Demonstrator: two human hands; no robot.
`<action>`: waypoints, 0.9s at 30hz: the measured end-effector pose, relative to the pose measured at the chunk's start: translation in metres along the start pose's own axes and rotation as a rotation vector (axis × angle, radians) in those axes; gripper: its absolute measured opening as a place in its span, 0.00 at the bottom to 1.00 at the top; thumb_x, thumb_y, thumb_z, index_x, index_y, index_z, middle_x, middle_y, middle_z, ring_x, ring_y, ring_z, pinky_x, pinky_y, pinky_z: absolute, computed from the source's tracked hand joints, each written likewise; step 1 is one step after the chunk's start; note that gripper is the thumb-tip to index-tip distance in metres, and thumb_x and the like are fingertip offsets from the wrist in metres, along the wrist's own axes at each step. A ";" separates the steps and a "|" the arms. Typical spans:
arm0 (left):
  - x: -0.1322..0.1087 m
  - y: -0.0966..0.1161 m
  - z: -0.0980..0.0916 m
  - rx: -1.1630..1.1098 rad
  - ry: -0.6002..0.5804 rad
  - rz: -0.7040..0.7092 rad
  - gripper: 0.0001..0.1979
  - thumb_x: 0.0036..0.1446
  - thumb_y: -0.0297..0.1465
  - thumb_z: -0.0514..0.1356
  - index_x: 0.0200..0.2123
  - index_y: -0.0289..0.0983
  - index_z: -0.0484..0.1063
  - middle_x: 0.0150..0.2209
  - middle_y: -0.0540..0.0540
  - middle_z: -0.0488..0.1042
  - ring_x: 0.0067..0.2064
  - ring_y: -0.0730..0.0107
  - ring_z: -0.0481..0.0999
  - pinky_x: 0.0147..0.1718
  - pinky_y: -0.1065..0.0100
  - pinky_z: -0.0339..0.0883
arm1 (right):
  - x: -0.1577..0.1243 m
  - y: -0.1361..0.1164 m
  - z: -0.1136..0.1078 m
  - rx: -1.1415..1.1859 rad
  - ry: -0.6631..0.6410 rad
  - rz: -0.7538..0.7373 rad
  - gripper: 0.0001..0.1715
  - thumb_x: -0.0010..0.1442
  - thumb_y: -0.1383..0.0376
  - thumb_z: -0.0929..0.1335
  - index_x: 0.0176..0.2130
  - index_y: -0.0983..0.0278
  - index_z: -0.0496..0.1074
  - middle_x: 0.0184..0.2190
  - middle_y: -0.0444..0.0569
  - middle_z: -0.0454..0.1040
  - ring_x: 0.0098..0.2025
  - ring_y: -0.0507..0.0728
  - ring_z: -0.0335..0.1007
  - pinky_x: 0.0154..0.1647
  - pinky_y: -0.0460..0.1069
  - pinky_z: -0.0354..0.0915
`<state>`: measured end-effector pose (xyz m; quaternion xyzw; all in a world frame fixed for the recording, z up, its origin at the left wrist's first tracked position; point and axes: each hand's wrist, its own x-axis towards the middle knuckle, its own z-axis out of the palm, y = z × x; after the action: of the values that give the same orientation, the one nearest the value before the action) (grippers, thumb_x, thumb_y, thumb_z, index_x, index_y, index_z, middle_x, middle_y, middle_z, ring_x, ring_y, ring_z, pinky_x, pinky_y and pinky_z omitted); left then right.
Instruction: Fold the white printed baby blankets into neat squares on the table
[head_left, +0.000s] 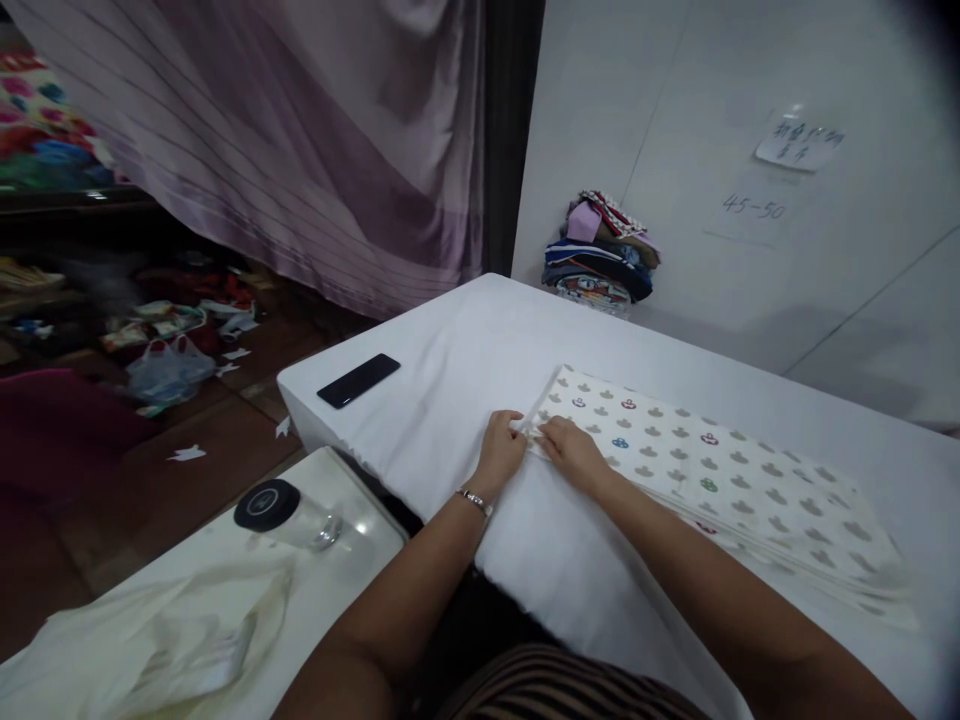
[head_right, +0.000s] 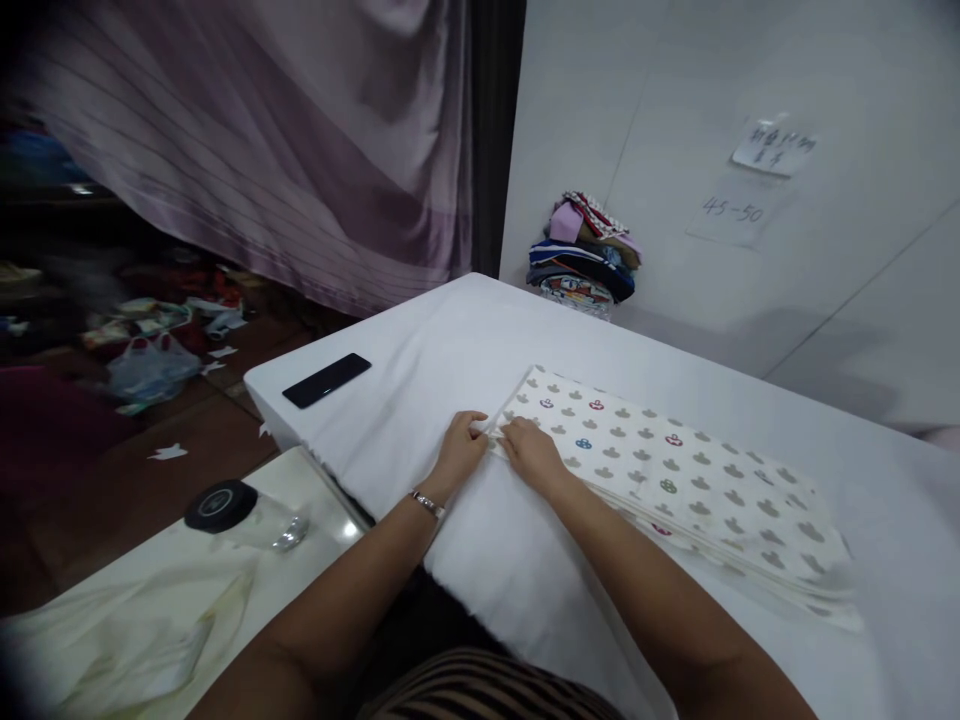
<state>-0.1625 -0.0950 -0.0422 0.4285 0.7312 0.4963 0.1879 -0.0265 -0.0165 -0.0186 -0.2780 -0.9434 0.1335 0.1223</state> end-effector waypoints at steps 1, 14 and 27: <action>0.000 0.000 0.000 0.004 0.000 -0.003 0.16 0.48 0.17 0.54 0.40 0.35 0.69 0.44 0.45 0.68 0.31 0.77 0.69 0.38 0.69 0.68 | -0.001 -0.002 0.002 -0.015 -0.005 -0.011 0.12 0.66 0.64 0.60 0.44 0.63 0.70 0.40 0.51 0.71 0.44 0.56 0.66 0.44 0.48 0.62; 0.002 0.010 -0.001 0.297 -0.053 0.106 0.06 0.57 0.29 0.55 0.36 0.37 0.71 0.39 0.46 0.73 0.37 0.68 0.72 0.40 0.66 0.64 | -0.002 -0.013 0.015 -0.175 0.037 -0.073 0.15 0.65 0.64 0.59 0.44 0.63 0.72 0.39 0.54 0.72 0.43 0.60 0.65 0.44 0.53 0.63; 0.002 0.025 -0.004 0.522 -0.162 0.468 0.09 0.60 0.32 0.55 0.34 0.39 0.74 0.42 0.44 0.73 0.48 0.61 0.67 0.47 0.62 0.60 | -0.172 0.085 -0.042 -0.145 0.237 0.072 0.19 0.66 0.64 0.57 0.49 0.62 0.72 0.47 0.57 0.73 0.48 0.63 0.67 0.50 0.58 0.63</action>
<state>-0.1558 -0.0920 -0.0177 0.6558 0.6982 0.2869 0.0106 0.1684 -0.0351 -0.0335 -0.3334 -0.9190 0.0358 0.2074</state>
